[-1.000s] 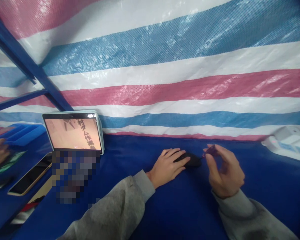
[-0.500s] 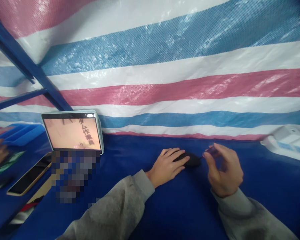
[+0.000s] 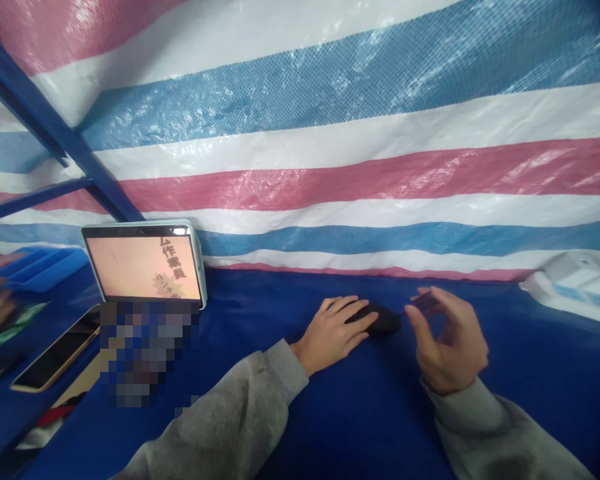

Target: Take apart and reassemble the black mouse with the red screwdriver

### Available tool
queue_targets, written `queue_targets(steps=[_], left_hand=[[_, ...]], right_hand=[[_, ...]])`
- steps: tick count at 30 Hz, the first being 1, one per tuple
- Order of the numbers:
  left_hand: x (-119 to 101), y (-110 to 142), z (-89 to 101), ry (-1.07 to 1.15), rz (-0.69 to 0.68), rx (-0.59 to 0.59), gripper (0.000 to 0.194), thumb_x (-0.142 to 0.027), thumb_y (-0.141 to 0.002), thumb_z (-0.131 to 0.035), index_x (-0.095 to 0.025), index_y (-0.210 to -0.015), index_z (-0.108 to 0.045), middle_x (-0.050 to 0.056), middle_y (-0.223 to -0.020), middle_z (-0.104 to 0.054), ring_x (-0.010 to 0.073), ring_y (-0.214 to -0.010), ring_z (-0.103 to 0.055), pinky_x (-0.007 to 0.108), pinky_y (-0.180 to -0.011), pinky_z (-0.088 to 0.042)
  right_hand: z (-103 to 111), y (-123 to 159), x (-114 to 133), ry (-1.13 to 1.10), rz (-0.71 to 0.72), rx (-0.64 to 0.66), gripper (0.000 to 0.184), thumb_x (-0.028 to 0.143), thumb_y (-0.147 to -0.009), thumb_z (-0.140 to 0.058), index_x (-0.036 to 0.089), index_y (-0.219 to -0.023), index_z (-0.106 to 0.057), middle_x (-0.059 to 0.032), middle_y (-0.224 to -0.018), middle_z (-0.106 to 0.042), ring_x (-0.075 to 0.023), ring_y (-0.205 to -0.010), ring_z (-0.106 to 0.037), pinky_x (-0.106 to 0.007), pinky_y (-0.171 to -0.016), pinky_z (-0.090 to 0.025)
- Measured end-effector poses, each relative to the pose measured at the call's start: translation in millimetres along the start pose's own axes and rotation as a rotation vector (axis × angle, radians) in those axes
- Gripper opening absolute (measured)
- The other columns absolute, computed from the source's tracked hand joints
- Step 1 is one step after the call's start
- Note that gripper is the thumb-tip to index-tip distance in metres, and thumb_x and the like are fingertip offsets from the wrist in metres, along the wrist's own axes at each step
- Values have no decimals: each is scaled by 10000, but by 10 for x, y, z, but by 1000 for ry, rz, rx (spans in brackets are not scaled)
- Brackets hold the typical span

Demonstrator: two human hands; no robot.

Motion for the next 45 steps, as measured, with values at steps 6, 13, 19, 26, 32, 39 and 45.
queue_targets(steps=[6, 13, 19, 26, 32, 39, 45], left_hand=[[-10, -8, 22, 1, -3, -3, 350, -350, -1042, -443, -258, -1362, -551, 62, -1457, -533, 237, -1359, -473, 410, -1059, -419], [-10, -6, 21, -8, -1, 3, 353, -348, -1040, -448, -263, -1368, -545, 58, -1458, -532, 233, -1358, -476, 411, -1055, -424], [-10, -6, 28, -5, 5, 5, 356, -356, -1044, -435, -259, -1367, -547, 59, -1456, -535, 237, -1360, -473, 411, -1047, -431], [-1, 6, 16, -9, -6, -9, 353, -356, -1041, -443, -260, -1365, -544, 49, -1458, -532, 234, -1356, -476, 411, -1051, -427], [-2, -2, 12, -9, -2, -3, 354, -355, -1042, -442, -258, -1366, -548, 51, -1459, -532, 240, -1353, -476, 410, -1046, -432], [-6, 0, 8, -13, -3, 3, 350, -350, -1043, -443, -261, -1365, -547, 47, -1458, -534, 237, -1361, -469, 416, -1043, -432], [-7, 4, 0, -10, 0, 2, 357, -357, -1046, -435, -260, -1373, -539, 47, -1463, -528, 238, -1365, -462, 415, -1046, -425]], right_hand=[[-9, -8, 37, 18, -22, 32, 453, 113, -865, -633, 218, -1304, -599, -103, -1154, -715, -235, -886, -725, -444, -817, -586], [0, 29, -40, -30, -133, 38, 368, 182, -821, -721, 196, -1178, -637, -87, -1027, -752, -227, -825, -729, -409, -740, -601], [-2, 21, 16, 1, -50, 56, 526, 71, -839, -662, 240, -1332, -591, -86, -1174, -725, -232, -900, -733, -426, -812, -596], [34, -24, 51, 64, 80, -3, 593, 31, -751, -745, 253, -1291, -634, -77, -1059, -731, -233, -882, -702, -396, -760, -584], [15, -16, 42, 11, 29, 35, 560, 8, -825, -636, 251, -1328, -604, -78, -1087, -733, -251, -940, -717, -444, -826, -583], [36, -46, 62, 44, 28, -4, 538, 29, -794, -695, 239, -1286, -635, -82, -1079, -732, -226, -881, -710, -375, -739, -579], [11, -24, 36, -31, -11, 32, 539, 16, -836, -622, 242, -1325, -601, -86, -1138, -725, -221, -883, -725, -427, -806, -587]])
Point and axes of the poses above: each hand's wrist, its own y-axis away from the middle knuckle, its own z-axis out of the back of the hand, x = y × z, the point moved 6 cm from there along -y, towards the middle knuckle
